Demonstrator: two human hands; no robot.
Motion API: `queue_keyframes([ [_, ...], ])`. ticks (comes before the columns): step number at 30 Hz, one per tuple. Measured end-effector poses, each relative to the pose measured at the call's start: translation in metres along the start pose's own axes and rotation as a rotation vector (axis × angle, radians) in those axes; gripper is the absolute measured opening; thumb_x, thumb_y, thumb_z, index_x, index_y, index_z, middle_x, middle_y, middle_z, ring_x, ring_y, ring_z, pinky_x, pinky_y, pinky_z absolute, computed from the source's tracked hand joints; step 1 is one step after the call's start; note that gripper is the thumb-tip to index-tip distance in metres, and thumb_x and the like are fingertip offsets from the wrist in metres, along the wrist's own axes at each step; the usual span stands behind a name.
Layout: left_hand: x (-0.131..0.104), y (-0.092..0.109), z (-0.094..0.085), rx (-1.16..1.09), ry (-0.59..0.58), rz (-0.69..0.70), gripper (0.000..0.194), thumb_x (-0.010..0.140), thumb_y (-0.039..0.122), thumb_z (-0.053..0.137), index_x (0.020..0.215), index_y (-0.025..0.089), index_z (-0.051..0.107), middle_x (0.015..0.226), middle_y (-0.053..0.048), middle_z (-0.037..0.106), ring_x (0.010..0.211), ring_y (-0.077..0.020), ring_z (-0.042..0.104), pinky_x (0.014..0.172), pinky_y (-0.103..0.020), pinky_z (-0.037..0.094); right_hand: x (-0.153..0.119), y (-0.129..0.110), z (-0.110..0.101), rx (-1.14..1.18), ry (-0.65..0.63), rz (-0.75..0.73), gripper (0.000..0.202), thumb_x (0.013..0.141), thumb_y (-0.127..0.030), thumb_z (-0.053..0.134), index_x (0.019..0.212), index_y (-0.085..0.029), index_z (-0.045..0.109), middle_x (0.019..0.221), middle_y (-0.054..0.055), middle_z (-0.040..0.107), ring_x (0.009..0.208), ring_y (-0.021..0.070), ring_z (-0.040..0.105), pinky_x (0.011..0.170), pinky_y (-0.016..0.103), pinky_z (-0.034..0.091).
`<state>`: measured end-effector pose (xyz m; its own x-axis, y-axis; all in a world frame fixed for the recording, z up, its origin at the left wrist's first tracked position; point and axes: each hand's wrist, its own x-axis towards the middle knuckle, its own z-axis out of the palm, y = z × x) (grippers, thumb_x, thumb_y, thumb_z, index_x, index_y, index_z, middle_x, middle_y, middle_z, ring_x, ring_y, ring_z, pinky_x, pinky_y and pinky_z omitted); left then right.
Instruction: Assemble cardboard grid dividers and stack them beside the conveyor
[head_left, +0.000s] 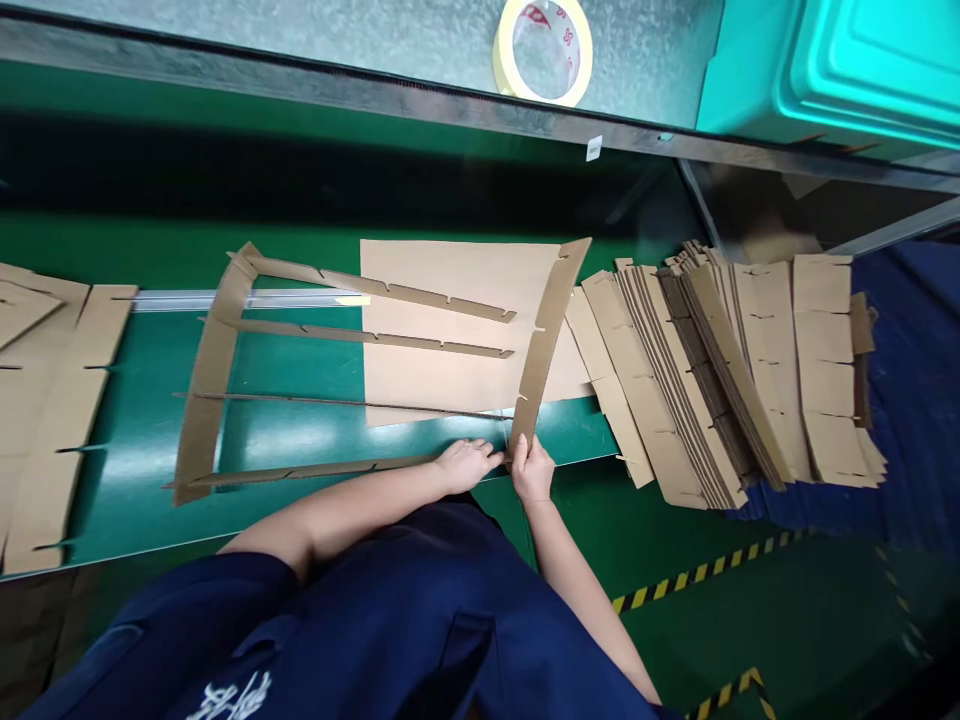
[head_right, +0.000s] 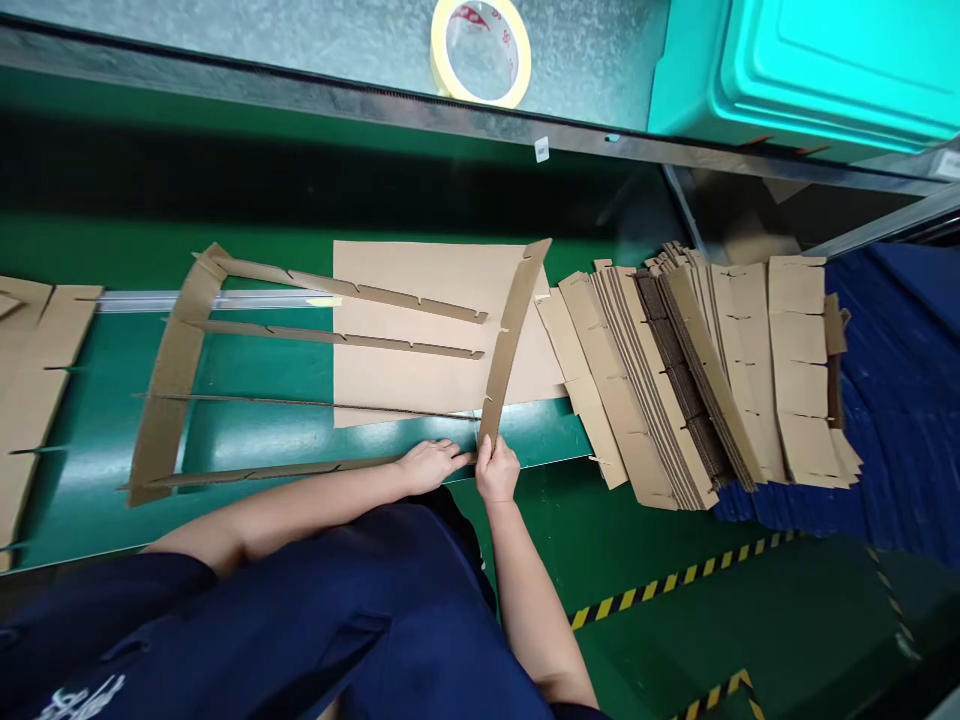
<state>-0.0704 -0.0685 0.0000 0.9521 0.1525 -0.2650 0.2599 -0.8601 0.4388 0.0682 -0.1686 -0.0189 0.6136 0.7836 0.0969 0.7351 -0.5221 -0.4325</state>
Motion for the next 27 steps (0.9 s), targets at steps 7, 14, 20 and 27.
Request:
queue_keyframes([
  [7,-0.003,-0.009,-0.005,-0.013,0.149,0.096,0.029,0.094,0.035,0.043,0.116,0.025,0.059,0.104,-0.007,0.064,0.102,-0.0214,0.056,0.085,-0.036,0.045,-0.003,-0.003,0.003,-0.169,0.061,-0.123,0.055,0.100,-0.044,0.017,0.076,-0.017,0.059,0.066,0.007,0.061,0.057,0.0164,0.054,0.055,0.026,0.035],
  [14,0.029,-0.037,-0.039,0.062,0.249,-0.109,0.032,0.091,0.017,0.044,0.121,0.018,0.054,0.115,-0.011,0.064,0.107,-0.0216,0.058,0.093,-0.039,0.042,-0.003,0.001,0.001,-0.225,0.027,-0.185,0.057,0.101,-0.042,0.014,0.077,-0.016,0.059,0.065,0.006,0.061,0.059,0.0163,0.056,0.057,0.026,0.036],
  [20,0.054,-0.059,-0.053,0.065,0.205,-0.197,0.028,0.088,0.008,0.046,0.112,0.017,0.058,0.100,-0.010,0.068,0.092,-0.0197,0.064,0.075,-0.031,0.049,0.001,-0.001,0.001,-0.282,-0.059,-0.227,0.058,0.102,-0.042,0.014,0.079,-0.015,0.060,0.063,0.005,0.061,0.056,0.0155,0.056,0.056,0.026,0.034],
  [27,0.051,-0.063,-0.048,0.080,0.229,-0.189,0.028,0.089,0.009,0.043,0.112,0.018,0.057,0.104,-0.009,0.067,0.094,-0.0194,0.064,0.077,-0.032,0.048,0.004,-0.004,0.008,-0.317,-0.087,-0.130,0.059,0.101,-0.042,0.013,0.078,-0.015,0.060,0.065,0.007,0.063,0.057,0.0161,0.056,0.055,0.027,0.031],
])
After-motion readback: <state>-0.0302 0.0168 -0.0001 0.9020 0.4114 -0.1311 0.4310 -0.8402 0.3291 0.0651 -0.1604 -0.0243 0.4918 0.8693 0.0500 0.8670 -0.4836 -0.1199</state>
